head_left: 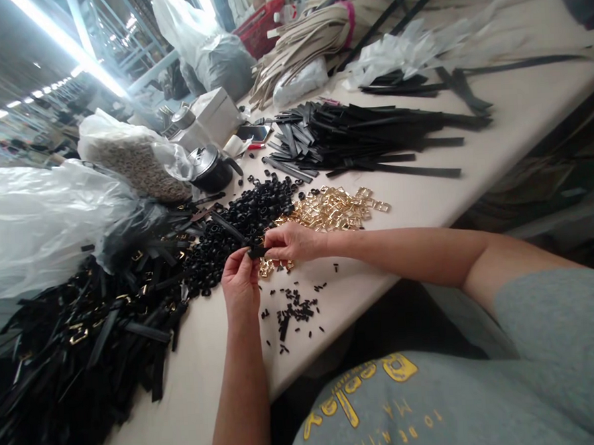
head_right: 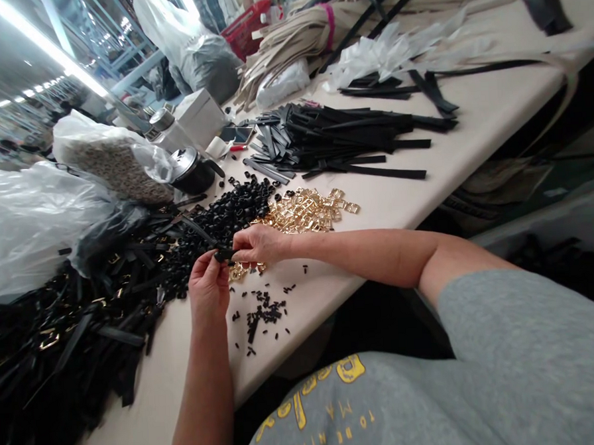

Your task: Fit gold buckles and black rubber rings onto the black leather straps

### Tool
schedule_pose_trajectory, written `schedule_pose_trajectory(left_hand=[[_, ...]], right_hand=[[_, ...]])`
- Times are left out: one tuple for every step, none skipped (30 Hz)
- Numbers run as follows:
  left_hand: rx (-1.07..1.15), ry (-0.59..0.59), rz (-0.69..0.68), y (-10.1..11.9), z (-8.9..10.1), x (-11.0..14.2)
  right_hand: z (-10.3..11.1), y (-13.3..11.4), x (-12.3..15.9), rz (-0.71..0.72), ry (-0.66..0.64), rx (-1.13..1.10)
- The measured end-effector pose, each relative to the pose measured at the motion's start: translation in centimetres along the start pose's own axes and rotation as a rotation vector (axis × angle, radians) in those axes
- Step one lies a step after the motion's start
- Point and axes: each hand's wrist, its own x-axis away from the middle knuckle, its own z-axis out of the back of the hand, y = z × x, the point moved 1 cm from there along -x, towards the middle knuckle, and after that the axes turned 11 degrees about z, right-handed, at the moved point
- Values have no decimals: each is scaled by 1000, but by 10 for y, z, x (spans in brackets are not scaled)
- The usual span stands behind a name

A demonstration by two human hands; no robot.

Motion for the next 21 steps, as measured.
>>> schedule_pose_trajectory(left_hand=[[-22,1,-13,0,0,0],[-42,2,-26,0,-1,1],[-58,6,-40,1,-1,1],[-71,12,-52,1,-1,1],[-80,20,-61,1,0,1],[-87,27,-67,1,0,1],[-96,30,-67,1,1,1],[-106,29,-63,1,1,1],[-116,23,-57,1,2,1],[-127,13,-52,1,3,2],[-139,1,-53,2,3,3],[-154,-11,-60,2,4,4],[-171,-22,-75,2,4,5],[-194,-27,-99,2,4,6],[-224,-25,-129,2,4,6],[-260,-20,-161,2,4,7],[-299,-15,-189,1,4,7],[-338,-13,-211,1,4,7],[-372,-17,-223,0,4,7],[-398,-27,-226,-1,4,6],[-416,-37,-228,-2,4,6]], right_hand=[[1,-1,0,-1,-10,29],[1,-1,0,0,-20,59],[2,-2,1,0,-29,91],[2,-3,1,-1,-38,120],[3,-3,1,-6,-47,144],[4,-4,1,-12,-58,159],[4,-5,1,-19,-67,170],[5,-6,1,-23,-72,185],[6,-7,1,-23,-72,210],[7,-8,0,-18,-68,245],[8,-10,0,-12,-61,290],[9,-12,0,-6,-51,335],[10,-14,0,-5,-42,374],[11,-16,0,-7,-35,406],[11,-17,0,-10,-30,437],[12,-18,-1,-9,-28,470],[12,-17,-1,-3,-29,505],[12,-17,-1,6,-32,540],[12,-15,-1,15,-36,570],[12,-13,-1,25,-40,586],[11,-11,-1,29,-45,578]])
